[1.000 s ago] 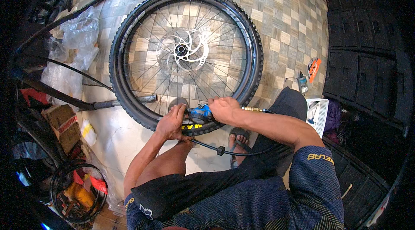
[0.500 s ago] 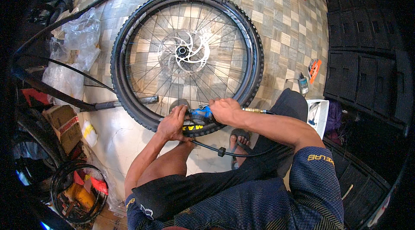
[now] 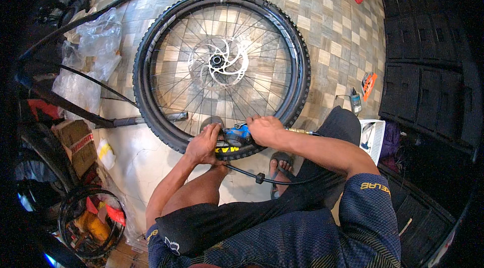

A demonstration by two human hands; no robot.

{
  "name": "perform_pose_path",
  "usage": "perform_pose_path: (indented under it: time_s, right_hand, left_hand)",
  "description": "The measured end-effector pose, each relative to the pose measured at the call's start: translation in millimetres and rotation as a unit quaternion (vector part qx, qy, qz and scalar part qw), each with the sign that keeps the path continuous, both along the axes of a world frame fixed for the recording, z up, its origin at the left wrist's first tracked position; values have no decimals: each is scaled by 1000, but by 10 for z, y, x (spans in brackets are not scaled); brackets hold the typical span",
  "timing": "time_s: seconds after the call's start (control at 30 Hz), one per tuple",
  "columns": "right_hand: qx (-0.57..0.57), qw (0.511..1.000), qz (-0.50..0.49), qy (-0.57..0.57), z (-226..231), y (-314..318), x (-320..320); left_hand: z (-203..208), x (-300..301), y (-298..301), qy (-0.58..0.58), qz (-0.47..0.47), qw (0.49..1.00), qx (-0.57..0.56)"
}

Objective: The person inflates a bicycle tire using a hand pump with a pressure gauge. They attach the pump to the valve, pump air into the tire, and repeatedly check the gauge to monitor pressure. The tire is held between the legs while seated on the floor.

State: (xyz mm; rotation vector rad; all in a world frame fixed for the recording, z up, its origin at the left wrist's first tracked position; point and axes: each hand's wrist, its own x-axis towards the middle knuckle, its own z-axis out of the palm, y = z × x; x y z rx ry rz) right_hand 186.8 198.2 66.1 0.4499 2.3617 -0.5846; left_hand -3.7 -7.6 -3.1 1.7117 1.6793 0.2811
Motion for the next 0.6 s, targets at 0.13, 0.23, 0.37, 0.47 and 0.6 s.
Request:
perform_pose_path:
  time_s: [0.13,0.23,0.37,0.47,0.6]
  right_hand:
    - [-4,1000,-21,-17,-34,7,3]
    - [-6,999,-19,-28,-41,11,-14]
    - [-7,999,-23,-43,-24,31,-2]
    - [-41,994,-25,-96,86,51,-165]
    - [-51,990,-47,-124,-28,69,-107]
  left_hand:
    - [-23,3,10,-4,-1,1000,5]
    - [-98,25,-9,0,9,1000,13]
    - [-41,60,-11,5,9,1000,10]
    - [-188,11,-118,52,0,998,28]
    - [9,12,-9,4,12,1000,10]
